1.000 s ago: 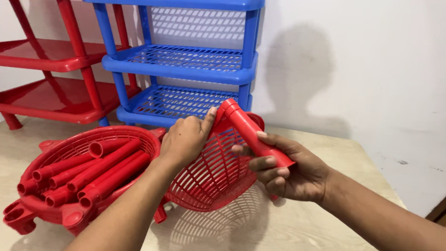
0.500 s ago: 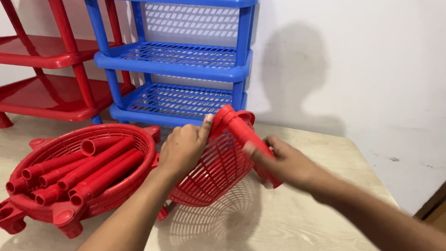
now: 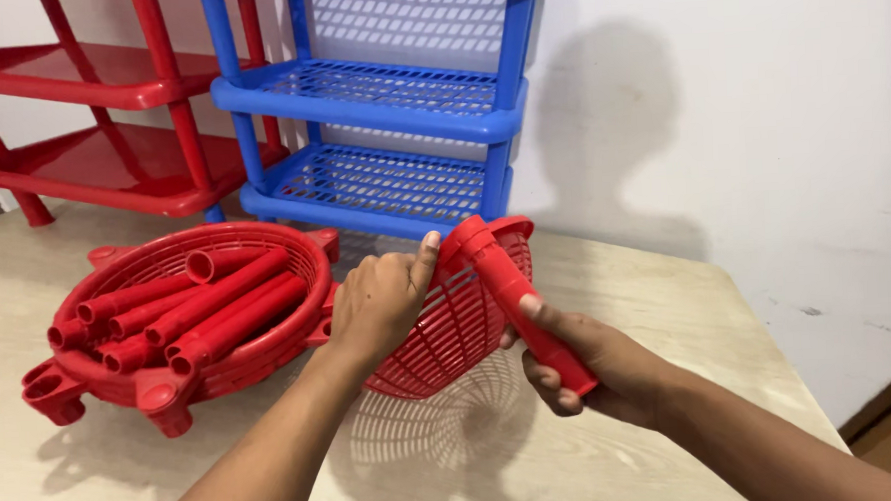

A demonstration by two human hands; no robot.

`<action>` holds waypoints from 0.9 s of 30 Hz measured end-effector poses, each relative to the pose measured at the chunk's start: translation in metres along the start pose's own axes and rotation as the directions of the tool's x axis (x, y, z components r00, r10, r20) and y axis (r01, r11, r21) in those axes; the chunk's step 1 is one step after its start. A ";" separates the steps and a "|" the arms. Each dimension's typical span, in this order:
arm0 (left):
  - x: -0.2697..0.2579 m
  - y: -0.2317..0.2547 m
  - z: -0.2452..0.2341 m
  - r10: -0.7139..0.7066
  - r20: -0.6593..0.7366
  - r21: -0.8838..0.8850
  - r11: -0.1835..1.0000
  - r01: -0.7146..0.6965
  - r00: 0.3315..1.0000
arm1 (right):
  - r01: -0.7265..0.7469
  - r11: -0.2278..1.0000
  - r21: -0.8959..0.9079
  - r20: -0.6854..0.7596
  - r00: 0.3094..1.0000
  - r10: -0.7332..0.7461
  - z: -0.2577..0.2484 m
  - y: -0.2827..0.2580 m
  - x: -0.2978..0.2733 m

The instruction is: The person assembles a red plastic basket by inserting red rods into its rim, then disassembles a blue plastic shelving unit by removing its vertical poles and shelves. The person handles the baskets and shelving components by hand on a light-colored table.

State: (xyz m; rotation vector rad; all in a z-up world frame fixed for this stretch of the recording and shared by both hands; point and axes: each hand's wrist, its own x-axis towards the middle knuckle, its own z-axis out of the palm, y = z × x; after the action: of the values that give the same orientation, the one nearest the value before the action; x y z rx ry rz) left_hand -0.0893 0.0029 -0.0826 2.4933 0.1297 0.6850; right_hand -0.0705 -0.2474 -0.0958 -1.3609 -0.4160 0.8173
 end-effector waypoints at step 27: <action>-0.010 0.019 -0.028 0.198 -0.241 -0.896 0.331 -0.296 0.950 | 0.537 0.458 -0.708 -0.115 0.552 -0.826 0.102 -0.075 0.043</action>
State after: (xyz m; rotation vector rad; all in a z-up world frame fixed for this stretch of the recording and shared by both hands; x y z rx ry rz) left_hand -0.1129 -0.0021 -0.0569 1.3337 -0.5153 0.7055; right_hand -0.0925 -0.1451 -0.0123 -1.6959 -0.8537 -0.4242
